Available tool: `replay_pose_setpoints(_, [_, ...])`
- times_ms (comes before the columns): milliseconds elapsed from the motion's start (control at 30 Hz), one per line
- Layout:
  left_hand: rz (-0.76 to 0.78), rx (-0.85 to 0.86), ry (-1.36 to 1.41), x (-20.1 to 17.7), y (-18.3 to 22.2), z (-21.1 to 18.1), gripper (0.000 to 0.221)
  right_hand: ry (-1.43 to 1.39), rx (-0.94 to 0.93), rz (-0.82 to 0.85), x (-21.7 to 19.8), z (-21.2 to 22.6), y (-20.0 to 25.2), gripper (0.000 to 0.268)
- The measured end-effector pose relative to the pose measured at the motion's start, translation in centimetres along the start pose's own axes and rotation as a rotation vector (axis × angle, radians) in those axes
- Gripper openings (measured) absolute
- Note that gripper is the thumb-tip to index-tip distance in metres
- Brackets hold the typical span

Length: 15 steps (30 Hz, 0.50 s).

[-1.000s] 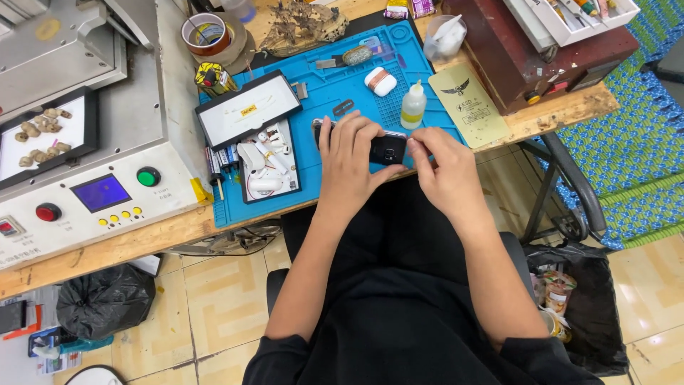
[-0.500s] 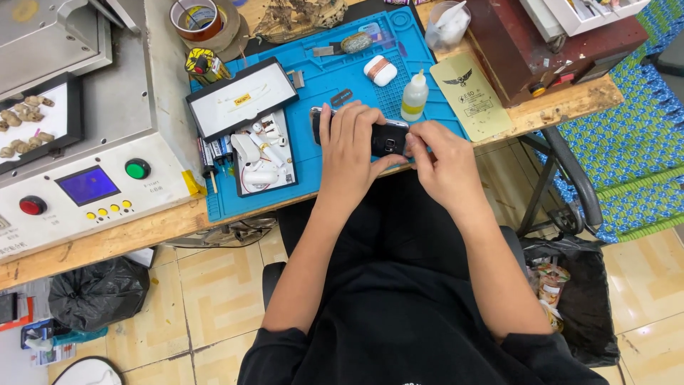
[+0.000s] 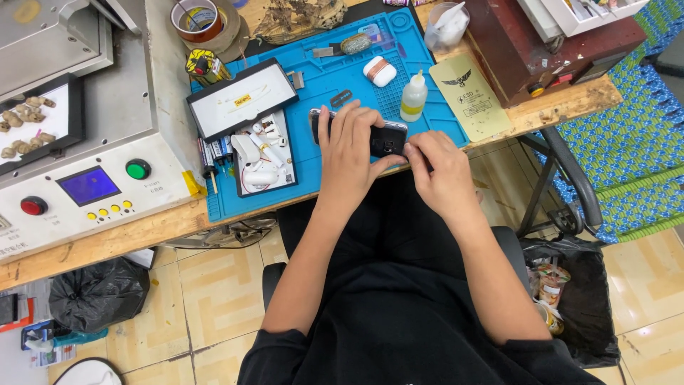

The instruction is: Applying adhesive to a smartphone frame and assembling the back cover

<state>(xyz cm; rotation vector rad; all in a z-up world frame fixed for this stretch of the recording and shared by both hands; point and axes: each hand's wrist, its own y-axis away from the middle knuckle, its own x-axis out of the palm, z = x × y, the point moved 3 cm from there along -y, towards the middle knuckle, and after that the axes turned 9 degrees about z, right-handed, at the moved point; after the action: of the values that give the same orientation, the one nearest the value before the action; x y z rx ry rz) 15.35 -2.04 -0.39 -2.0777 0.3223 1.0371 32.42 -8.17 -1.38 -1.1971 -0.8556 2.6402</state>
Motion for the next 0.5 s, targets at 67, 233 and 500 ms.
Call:
replay_pose_setpoints(67, [-0.005,0.001,-0.001,0.1,0.1,0.1,0.082,0.001,0.002,-0.028,0.2,0.1,0.4,0.012])
replay_pose_setpoints(233, [-0.011,0.008,-0.015,-0.4,0.2,-0.4,0.082,-0.009,0.011,-0.105,1.0,-0.3,1.1,0.009])
replay_pose_setpoints(500, [0.046,0.018,-0.068,-1.3,-0.1,-1.0,0.080,-0.029,-0.033,-0.167,1.1,-0.2,0.9,0.004])
